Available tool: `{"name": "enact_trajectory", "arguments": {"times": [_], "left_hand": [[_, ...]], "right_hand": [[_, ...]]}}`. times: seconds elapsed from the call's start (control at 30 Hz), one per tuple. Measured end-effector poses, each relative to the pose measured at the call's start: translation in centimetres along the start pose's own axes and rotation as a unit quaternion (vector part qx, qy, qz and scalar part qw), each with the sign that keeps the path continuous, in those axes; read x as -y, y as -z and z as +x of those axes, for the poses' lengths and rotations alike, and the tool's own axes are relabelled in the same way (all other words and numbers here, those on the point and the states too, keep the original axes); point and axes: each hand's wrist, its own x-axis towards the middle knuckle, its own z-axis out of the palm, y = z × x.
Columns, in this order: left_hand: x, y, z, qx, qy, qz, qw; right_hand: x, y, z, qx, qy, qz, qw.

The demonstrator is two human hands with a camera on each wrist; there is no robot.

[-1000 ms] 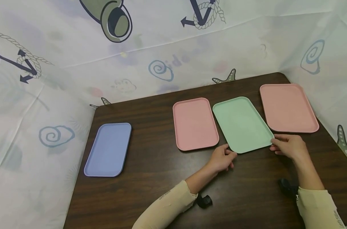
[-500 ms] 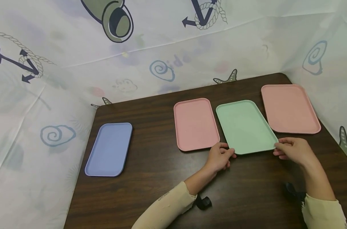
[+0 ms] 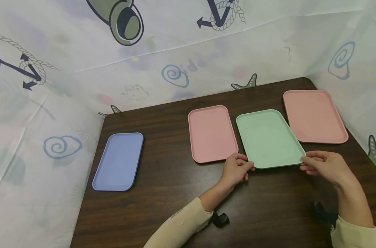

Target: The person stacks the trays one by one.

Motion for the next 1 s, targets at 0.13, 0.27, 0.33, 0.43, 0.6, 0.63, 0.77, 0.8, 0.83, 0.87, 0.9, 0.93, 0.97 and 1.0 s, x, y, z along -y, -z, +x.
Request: {"name": "enact_trajectory", "arguments": {"times": [0.13,0.27,0.33,0.43,0.6,0.63,0.77,0.8,0.83,0.87,0.9,0.93,0.97,1.0], "left_hand": [[-0.6,0.0,-0.1,0.006,-0.016,-0.001,0.9999],[-1.5,0.4,-0.2,0.010,-0.044,0.009,0.9990],[-1.9,0.9,-0.3,0.012,-0.058,0.023,0.9980],[-2.6,1.6,-0.4,0.015,-0.074,0.042,0.9963],[-3.0,2.8,-0.9,0.013,-0.091,0.040,0.9950],[-3.0,3.2,-1.1,0.012,-0.094,0.038,0.9948],[-3.0,4.6,-1.6,0.003,-0.103,0.032,0.9942],[-3.0,5.0,-1.8,0.001,-0.104,0.033,0.9941],[-3.1,5.4,-1.9,-0.002,-0.104,0.035,0.9940],[-3.1,5.8,-2.0,-0.003,-0.104,0.036,0.9939],[-3.1,6.2,-2.0,-0.004,-0.103,0.035,0.9940],[-3.2,6.6,-2.1,-0.006,-0.103,0.033,0.9942],[-3.3,7.0,-2.2,-0.007,-0.101,0.032,0.9944],[-3.3,7.4,-2.2,-0.009,-0.097,0.029,0.9948]], "right_hand": [[0.2,0.3,-0.5,-0.006,0.006,-0.003,1.000],[0.6,0.4,-0.9,-0.009,0.017,-0.006,1.000],[0.9,0.3,-1.0,-0.011,0.023,-0.002,1.000],[1.3,0.1,-1.1,-0.014,0.031,0.002,0.999],[2.1,-0.7,-1.2,-0.013,0.045,-0.001,0.999],[2.3,-1.0,-1.2,-0.012,0.048,-0.005,0.999],[3.0,-2.1,-0.9,0.000,0.061,-0.008,0.998],[3.1,-2.4,-0.8,0.004,0.064,-0.007,0.998],[3.3,-2.7,-0.7,0.008,0.068,-0.006,0.998],[3.4,-3.0,-0.5,0.013,0.069,-0.002,0.998],[3.6,-3.3,-0.4,0.018,0.070,0.001,0.997],[3.7,-3.6,-0.2,0.022,0.070,0.005,0.997],[3.8,-3.9,0.0,0.027,0.070,0.009,0.997],[4.0,-4.3,0.3,0.031,0.070,0.014,0.997]]}}
